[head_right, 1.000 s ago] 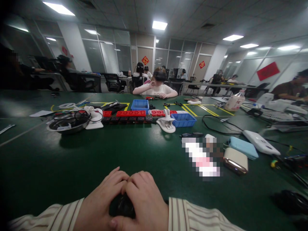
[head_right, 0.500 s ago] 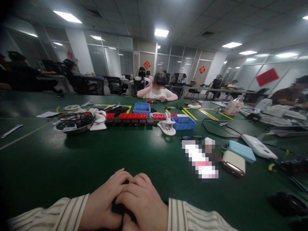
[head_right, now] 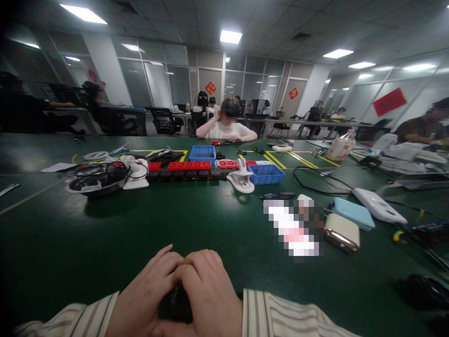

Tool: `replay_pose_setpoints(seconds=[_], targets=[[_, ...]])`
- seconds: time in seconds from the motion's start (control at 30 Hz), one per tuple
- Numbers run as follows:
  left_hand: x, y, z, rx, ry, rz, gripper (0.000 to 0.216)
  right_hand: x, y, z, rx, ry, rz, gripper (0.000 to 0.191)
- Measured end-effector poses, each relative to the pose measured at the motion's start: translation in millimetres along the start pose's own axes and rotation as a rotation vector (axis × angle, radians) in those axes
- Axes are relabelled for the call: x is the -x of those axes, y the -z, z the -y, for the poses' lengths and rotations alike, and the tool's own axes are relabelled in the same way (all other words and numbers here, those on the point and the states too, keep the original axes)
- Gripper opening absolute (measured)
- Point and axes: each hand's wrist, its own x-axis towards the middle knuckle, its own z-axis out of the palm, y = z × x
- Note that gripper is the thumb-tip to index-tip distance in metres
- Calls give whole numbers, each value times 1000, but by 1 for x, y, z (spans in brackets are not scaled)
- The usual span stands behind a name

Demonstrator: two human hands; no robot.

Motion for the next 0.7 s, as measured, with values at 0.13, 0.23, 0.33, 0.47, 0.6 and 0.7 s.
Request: replay_pose_setpoints(seconds=[0.13, 0.23, 0.33, 0.47, 0.6, 0.7], targets=[[1, 3, -1, 48, 5, 8, 41, -1, 1, -1, 35, 5, 66, 32], [0, 6, -1, 87, 32, 17, 35, -3, 5, 0, 16, 114, 113, 19], [-2, 7, -1, 117, 35, 15, 33, -4, 7, -1, 10, 227, 163, 17], [-2, 8, 0, 124, 9, 7, 36, -5, 8, -1, 17, 370, 171, 16], [1, 7, 1, 88, -2, 22, 61, -6, 11, 2, 5, 386, 173, 20], [4, 4, 2, 57, -7, -9, 74, -6, 12, 4, -36, 318, 114, 25]])
